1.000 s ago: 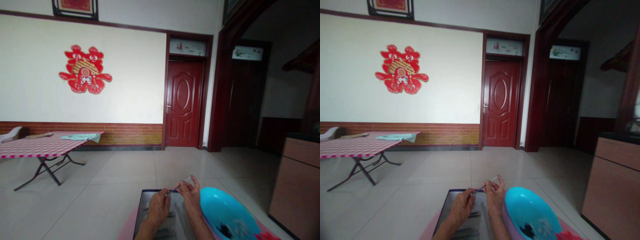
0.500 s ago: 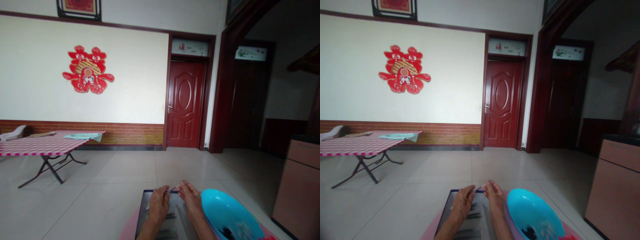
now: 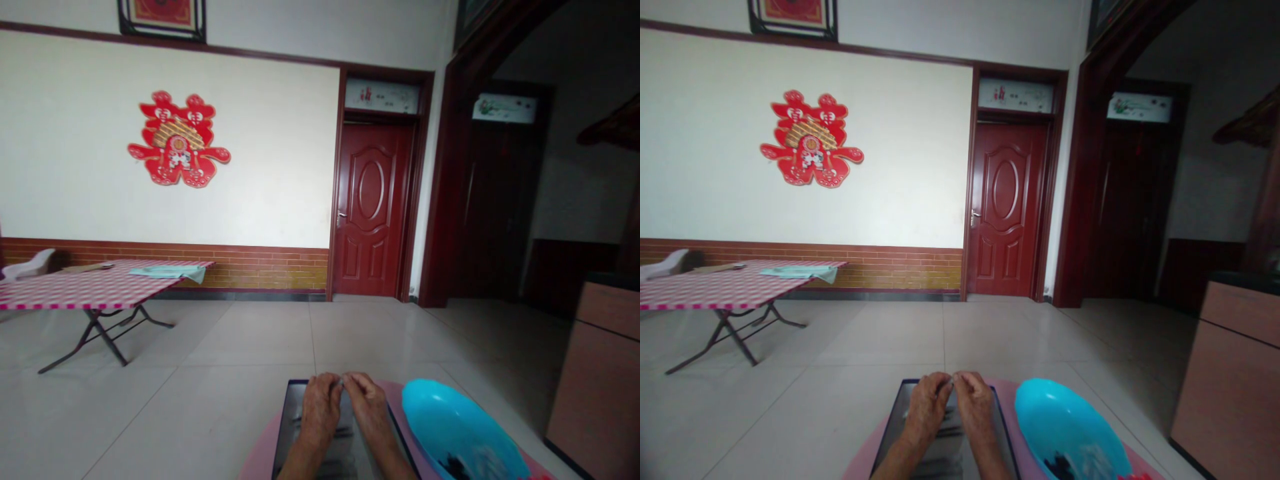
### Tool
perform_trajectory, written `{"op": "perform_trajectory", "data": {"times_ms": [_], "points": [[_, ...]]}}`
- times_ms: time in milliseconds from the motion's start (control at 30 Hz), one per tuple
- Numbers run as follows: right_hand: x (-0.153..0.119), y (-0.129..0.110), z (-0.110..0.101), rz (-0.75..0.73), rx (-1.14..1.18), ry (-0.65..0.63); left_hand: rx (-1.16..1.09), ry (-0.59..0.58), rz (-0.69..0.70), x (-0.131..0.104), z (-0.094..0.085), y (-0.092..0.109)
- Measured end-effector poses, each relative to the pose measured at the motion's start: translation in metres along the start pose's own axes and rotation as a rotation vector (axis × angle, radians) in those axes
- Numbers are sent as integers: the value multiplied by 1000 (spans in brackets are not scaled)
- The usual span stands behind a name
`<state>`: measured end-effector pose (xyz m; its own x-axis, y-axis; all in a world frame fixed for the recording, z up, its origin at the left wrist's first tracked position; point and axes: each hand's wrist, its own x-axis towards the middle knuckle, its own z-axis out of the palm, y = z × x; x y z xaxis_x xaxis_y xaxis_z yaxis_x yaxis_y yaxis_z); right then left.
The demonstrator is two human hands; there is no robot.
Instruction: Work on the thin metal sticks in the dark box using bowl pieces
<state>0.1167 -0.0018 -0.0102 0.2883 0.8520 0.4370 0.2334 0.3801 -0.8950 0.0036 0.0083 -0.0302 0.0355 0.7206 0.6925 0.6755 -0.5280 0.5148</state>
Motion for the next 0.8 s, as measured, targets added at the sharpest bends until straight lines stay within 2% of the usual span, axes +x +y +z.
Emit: {"op": "perform_trajectory", "data": {"times_ms": [133,300,400,567,800], "points": [[-2,0,-1,-175,-181,0,31,43,45,-2,0,0],[-3,1,-4,-324,-365,12,97,87,105,-3,2,1],[-7,-3,-4,-392,-444,14,118,74,125,-2,2,2],[-12,-11,-2,-384,-490,38,115,10,85,0,0,-2],[1,-19,-2,-304,-426,177,87,-44,75,1,4,-13]]}}
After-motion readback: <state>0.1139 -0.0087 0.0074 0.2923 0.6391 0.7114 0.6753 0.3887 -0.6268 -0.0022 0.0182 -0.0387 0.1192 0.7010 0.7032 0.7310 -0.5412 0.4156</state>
